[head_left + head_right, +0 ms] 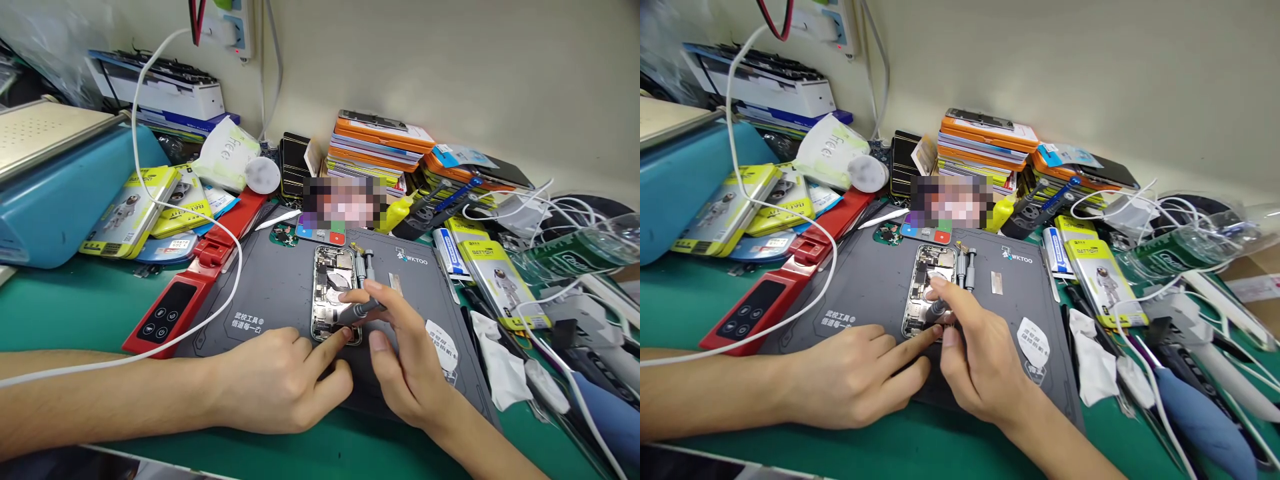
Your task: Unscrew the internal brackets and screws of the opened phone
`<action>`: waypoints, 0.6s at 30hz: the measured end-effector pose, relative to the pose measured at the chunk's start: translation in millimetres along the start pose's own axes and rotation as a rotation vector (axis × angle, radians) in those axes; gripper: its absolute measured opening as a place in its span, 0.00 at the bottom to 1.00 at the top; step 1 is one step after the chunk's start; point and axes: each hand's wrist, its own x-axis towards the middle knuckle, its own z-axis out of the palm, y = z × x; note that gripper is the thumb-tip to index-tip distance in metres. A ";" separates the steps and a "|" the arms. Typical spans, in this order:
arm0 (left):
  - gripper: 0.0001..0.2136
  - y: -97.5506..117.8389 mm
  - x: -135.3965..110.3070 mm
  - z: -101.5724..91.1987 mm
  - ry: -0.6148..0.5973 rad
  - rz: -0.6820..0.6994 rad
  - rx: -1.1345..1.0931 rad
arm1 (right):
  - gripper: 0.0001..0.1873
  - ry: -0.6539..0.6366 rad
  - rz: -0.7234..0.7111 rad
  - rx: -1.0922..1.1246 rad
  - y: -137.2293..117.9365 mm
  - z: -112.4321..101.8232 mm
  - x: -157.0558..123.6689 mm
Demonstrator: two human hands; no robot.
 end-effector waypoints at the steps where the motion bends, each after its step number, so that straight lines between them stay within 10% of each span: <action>1: 0.06 -0.2 0.3 -0.2 -0.003 -0.001 0.001 | 0.40 0.011 -0.008 -0.008 0.5 0.4 -0.5; 18: 0.08 -2.2 1.8 -3.3 -0.017 0.009 0.026 | 0.38 0.068 0.038 0.040 4.1 5.5 -3.6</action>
